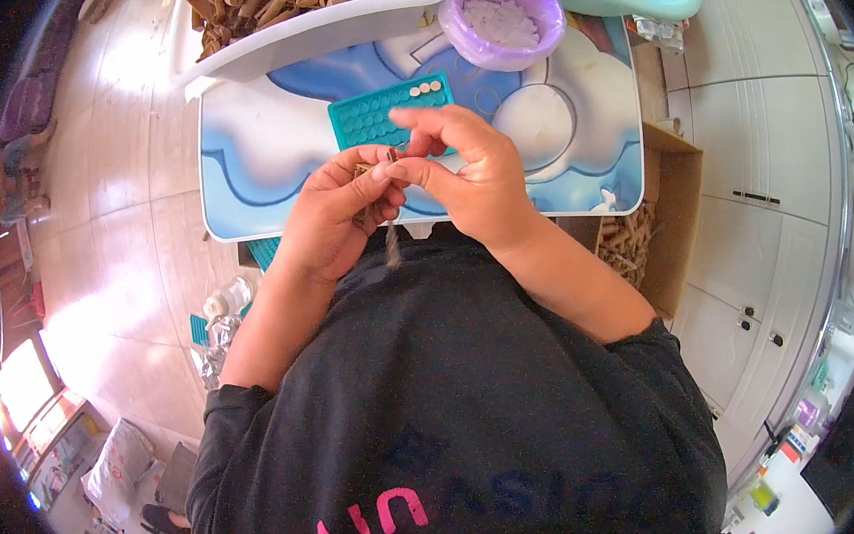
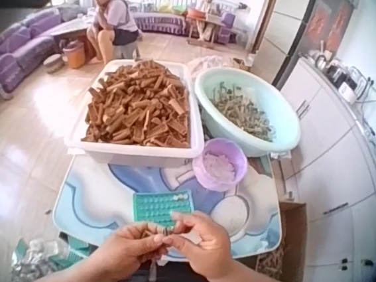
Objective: The person assembles small cylindrical components into a brown plastic sleeve by hand.
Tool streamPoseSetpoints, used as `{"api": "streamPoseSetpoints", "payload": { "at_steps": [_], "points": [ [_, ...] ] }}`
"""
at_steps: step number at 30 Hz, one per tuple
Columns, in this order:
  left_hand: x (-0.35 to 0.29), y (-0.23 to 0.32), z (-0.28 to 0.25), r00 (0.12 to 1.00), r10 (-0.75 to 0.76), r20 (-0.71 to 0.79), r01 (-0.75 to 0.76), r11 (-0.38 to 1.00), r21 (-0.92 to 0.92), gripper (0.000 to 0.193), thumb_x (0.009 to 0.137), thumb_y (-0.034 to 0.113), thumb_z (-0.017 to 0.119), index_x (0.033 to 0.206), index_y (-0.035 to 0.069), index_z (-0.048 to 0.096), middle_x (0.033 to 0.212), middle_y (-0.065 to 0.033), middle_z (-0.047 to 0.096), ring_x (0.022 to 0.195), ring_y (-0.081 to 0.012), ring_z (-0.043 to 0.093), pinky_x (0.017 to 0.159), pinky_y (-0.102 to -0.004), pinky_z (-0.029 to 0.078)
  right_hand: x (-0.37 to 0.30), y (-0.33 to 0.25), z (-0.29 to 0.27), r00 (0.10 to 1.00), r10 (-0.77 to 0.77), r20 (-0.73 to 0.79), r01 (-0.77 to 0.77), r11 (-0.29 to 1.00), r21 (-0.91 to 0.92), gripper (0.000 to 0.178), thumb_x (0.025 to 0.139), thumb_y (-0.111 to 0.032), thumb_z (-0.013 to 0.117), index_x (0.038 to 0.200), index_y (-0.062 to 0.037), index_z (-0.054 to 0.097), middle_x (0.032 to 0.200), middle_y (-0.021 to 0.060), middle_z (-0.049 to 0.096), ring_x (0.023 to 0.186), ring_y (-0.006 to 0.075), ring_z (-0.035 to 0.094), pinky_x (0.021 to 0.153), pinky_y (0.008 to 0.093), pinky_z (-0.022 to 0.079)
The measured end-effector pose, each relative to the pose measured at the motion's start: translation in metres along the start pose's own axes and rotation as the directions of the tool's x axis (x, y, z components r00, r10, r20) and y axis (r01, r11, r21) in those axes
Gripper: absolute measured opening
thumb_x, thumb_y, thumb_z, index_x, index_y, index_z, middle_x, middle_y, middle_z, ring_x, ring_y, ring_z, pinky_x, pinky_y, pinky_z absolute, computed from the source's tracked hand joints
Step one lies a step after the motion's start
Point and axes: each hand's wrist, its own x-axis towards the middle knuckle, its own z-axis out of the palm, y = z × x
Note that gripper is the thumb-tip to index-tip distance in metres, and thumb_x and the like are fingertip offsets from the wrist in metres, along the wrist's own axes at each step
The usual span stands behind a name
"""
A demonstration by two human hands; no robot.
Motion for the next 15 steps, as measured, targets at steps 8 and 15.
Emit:
{"api": "streamPoseSetpoints", "payload": {
  "at_steps": [8,15],
  "points": [
    [0.003,-0.014,-0.008,1.0,0.001,0.025,0.004,0.985,-0.175,0.011,0.088,0.016,0.061,0.093,0.008,0.056,0.082,0.0007,0.06,0.07,-0.0068,0.055,0.063,-0.0199,0.045,-0.012,0.008,0.013,0.985,-0.155,-0.082,0.146,0.983,-0.112,0.031,0.073,-0.002,0.073,0.1,-0.0015,0.056,0.079,0.0069,0.062,0.073,0.0142,0.059,0.069,0.0276,0.047],
    [0.003,-0.016,-0.008,0.998,-0.01,0.06,0.027,0.957,-0.29,0.009,0.088,0.015,0.061,0.089,0.007,0.056,0.079,0.0004,0.059,0.068,-0.0073,0.055,0.064,-0.0213,0.046,-0.017,0.009,0.013,0.981,-0.155,-0.119,0.144,0.985,-0.099,0.028,0.076,0.0,0.07,0.1,-0.0005,0.055,0.079,0.0076,0.063,0.072,0.0134,0.06,0.067,0.0254,0.047]
  ]
}}
